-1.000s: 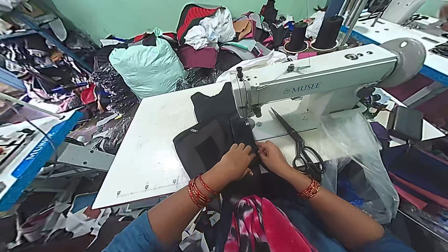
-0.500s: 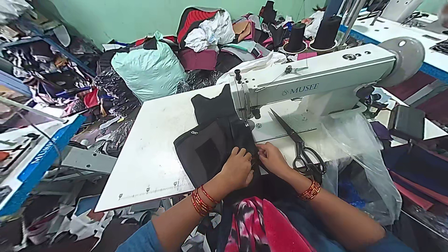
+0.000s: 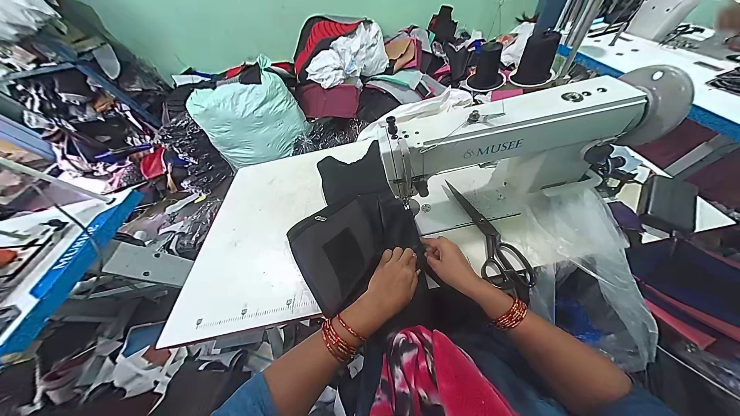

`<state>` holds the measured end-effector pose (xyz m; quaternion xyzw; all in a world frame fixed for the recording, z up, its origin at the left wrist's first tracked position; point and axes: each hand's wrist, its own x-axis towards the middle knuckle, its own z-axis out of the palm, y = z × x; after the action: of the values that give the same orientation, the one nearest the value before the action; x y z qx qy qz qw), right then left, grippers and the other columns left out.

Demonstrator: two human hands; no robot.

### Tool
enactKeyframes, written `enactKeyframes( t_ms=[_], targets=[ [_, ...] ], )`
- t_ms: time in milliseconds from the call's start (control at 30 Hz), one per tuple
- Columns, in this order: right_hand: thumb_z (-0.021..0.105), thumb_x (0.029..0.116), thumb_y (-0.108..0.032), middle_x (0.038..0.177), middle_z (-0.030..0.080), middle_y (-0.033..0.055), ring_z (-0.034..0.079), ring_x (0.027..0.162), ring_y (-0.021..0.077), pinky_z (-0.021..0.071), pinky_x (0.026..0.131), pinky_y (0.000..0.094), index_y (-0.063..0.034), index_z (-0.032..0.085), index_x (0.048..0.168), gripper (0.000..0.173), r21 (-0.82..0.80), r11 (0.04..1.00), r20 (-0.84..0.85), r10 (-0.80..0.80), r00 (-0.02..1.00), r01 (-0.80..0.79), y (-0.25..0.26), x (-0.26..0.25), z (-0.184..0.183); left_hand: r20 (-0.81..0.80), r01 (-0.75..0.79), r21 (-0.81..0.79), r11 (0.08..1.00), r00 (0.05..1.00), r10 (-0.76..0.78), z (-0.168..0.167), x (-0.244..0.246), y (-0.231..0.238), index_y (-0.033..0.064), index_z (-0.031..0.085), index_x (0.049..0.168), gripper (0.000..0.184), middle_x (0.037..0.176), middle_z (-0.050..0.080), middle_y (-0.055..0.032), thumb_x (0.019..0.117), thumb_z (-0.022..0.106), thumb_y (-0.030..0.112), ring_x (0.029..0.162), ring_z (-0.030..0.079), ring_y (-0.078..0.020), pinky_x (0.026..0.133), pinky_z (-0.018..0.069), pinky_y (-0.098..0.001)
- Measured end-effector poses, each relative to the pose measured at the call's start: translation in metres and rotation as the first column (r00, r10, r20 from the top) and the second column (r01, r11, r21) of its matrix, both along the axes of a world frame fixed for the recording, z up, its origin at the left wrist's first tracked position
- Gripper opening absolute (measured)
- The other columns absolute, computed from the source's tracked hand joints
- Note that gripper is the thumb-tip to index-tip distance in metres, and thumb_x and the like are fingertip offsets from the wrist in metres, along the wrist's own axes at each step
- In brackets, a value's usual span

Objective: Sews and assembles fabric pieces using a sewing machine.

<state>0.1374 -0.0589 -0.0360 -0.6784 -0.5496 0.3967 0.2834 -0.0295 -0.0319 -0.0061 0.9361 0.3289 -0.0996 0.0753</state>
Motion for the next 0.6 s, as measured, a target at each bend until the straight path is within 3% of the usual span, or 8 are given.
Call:
enactKeyframes(
  t_ms=[67, 100, 333, 533, 600],
  targets=[
    [0.050, 0.1003, -0.005, 0.121, 0.063, 0.0194, 0.064, 0.102, 0.0237, 0.0511, 0.094, 0.0348, -0.0025, 0.058, 0.142, 0.043, 0.005, 1.000, -0.005, -0.001, 1.000, 0.001, 0.000, 0.000, -0.002, -0.050, -0.030, -0.074, 0.997, 0.998, 0.026, 0.006, 0.002, 0.001, -0.0022, 0.055, 0.144, 0.047, 0.156, 0.046, -0.0202, 0.1108, 0.035, 0.025, 0.144, 0.041, -0.0406, 0.114, 0.0331, -0.0559],
    [0.050, 0.1005, -0.006, 0.120, 0.063, 0.0193, 0.064, 0.102, 0.0238, 0.0511, 0.093, 0.0350, -0.0026, 0.059, 0.142, 0.043, 0.008, 1.000, -0.005, 0.001, 1.000, -0.001, 0.000, 0.000, -0.003, -0.062, -0.035, -0.089, 0.995, 0.998, 0.029, 0.008, 0.003, 0.002, -0.0020, 0.053, 0.145, 0.048, 0.158, 0.045, -0.0191, 0.1111, 0.033, 0.025, 0.146, 0.039, -0.0401, 0.114, 0.0316, -0.0557],
    [0.051, 0.1008, -0.005, 0.122, 0.063, 0.0204, 0.064, 0.103, 0.0238, 0.0512, 0.094, 0.0340, -0.0016, 0.057, 0.143, 0.043, -0.009, 1.000, -0.035, -0.010, 0.999, 0.010, -0.002, 0.000, 0.000, 0.046, -0.033, -0.076, 0.997, 0.998, 0.036, 0.005, -0.004, 0.004, 0.0018, 0.061, 0.140, 0.046, 0.149, 0.058, -0.0130, 0.1107, 0.034, 0.025, 0.138, 0.050, -0.0351, 0.111, 0.0330, -0.0554],
    [0.049, 0.1003, -0.003, 0.116, 0.064, 0.0178, 0.063, 0.085, 0.0170, 0.0524, 0.074, 0.0298, -0.0002, 0.056, 0.143, 0.043, -0.028, 1.000, -0.137, -0.003, 0.991, -0.001, -0.006, 0.005, -0.003, 0.174, -0.058, -0.054, 0.997, 0.982, 0.067, 0.003, 0.003, -0.004, 0.0009, 0.064, 0.137, 0.045, 0.145, 0.061, -0.0133, 0.1095, 0.036, 0.023, 0.134, 0.055, -0.0352, 0.109, 0.0359, -0.0558],
    [0.049, 0.1005, -0.002, 0.116, 0.064, 0.0181, 0.063, 0.083, 0.0164, 0.0526, 0.072, 0.0292, 0.0002, 0.055, 0.143, 0.043, -0.034, 0.999, -0.148, -0.008, 0.989, 0.003, -0.008, 0.006, -0.002, 0.162, -0.071, -0.063, 0.995, 0.984, 0.080, 0.002, 0.007, -0.006, 0.0003, 0.062, 0.139, 0.045, 0.146, 0.060, -0.0139, 0.1099, 0.035, 0.023, 0.136, 0.054, -0.0352, 0.110, 0.0348, -0.0557]
  ],
)
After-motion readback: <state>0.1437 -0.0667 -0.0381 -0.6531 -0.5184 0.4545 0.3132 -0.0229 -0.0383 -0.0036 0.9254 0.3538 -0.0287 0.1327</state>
